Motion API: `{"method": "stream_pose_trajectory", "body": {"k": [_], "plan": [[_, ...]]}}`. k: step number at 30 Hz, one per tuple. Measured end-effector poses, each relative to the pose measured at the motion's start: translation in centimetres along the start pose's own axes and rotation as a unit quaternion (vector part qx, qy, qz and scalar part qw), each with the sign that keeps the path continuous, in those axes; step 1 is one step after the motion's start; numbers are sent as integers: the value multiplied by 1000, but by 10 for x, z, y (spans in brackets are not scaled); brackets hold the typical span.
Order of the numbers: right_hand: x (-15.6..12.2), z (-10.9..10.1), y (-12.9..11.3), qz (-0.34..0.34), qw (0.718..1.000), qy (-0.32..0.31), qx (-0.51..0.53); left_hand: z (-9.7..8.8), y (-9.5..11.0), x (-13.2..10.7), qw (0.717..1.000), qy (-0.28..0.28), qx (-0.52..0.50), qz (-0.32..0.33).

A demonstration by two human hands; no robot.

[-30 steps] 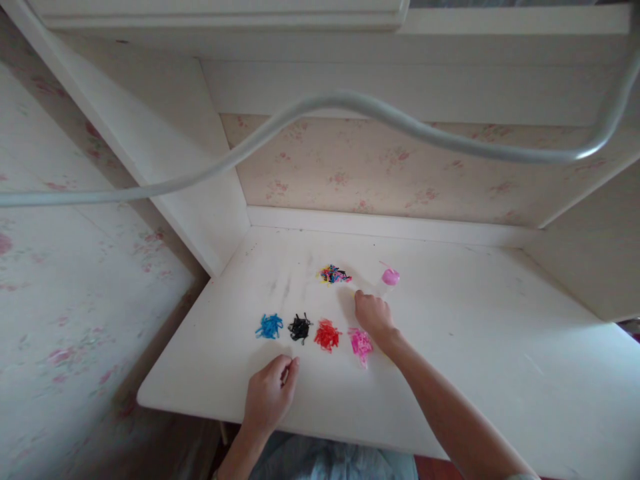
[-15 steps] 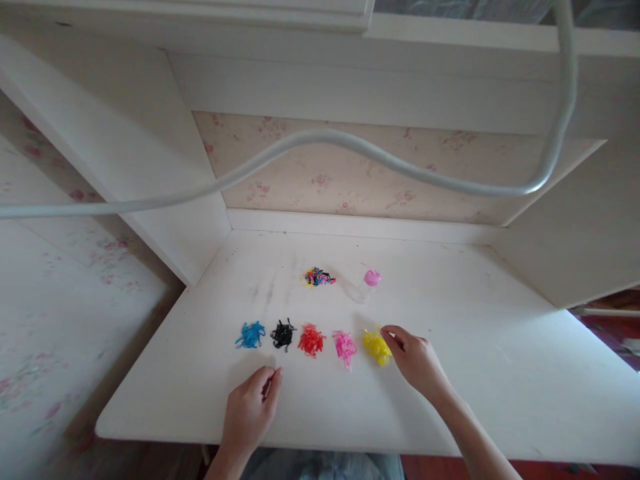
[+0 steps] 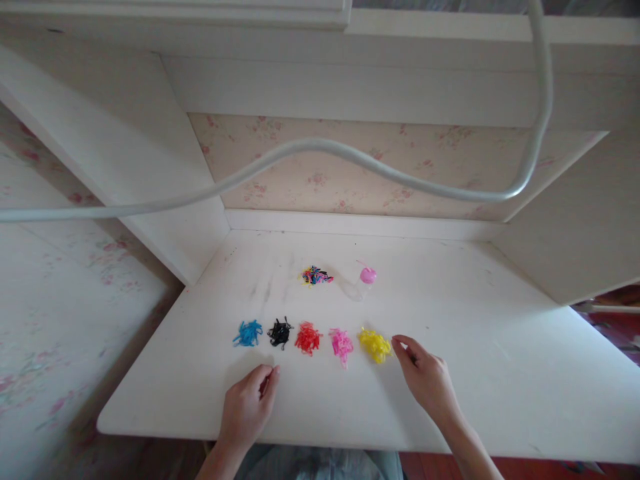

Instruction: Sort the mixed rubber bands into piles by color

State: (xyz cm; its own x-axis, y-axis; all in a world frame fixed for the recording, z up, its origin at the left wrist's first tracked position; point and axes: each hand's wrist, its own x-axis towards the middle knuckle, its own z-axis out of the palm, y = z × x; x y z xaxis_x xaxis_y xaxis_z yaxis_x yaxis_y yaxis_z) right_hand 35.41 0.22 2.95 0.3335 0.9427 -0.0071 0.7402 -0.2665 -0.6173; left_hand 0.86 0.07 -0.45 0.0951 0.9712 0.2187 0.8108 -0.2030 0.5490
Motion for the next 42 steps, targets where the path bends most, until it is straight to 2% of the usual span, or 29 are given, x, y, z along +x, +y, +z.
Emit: {"method": "stream_pose_trajectory", "body": {"k": [3,6,10,12,15,20,25,29,37,42], "plan": [[-21,8,15,68,997,16,43,-7,9,12,1000,-10,-4,-3],[-40,20,27,120,990,25,70,-18,25,40,1000,-27,12,1],[-47,26,29,114,990,30,79,-22,50,92,996,-84,23,28],[-43,25,28,117,989,34,85,-15,58,118,991,-109,74,26],[-36,22,28,129,987,36,89,2,62,151,984,-118,133,15],[-33,23,29,117,988,24,97,28,56,185,980,-113,166,3],[-34,23,28,118,987,25,106,40,53,194,976,-112,188,10],[-34,24,29,108,987,28,112,41,53,192,974,-108,197,20],[-33,27,29,99,987,26,123,20,54,181,976,-76,200,35],[-34,27,28,92,988,28,121,10,70,171,980,-63,183,51]]}}
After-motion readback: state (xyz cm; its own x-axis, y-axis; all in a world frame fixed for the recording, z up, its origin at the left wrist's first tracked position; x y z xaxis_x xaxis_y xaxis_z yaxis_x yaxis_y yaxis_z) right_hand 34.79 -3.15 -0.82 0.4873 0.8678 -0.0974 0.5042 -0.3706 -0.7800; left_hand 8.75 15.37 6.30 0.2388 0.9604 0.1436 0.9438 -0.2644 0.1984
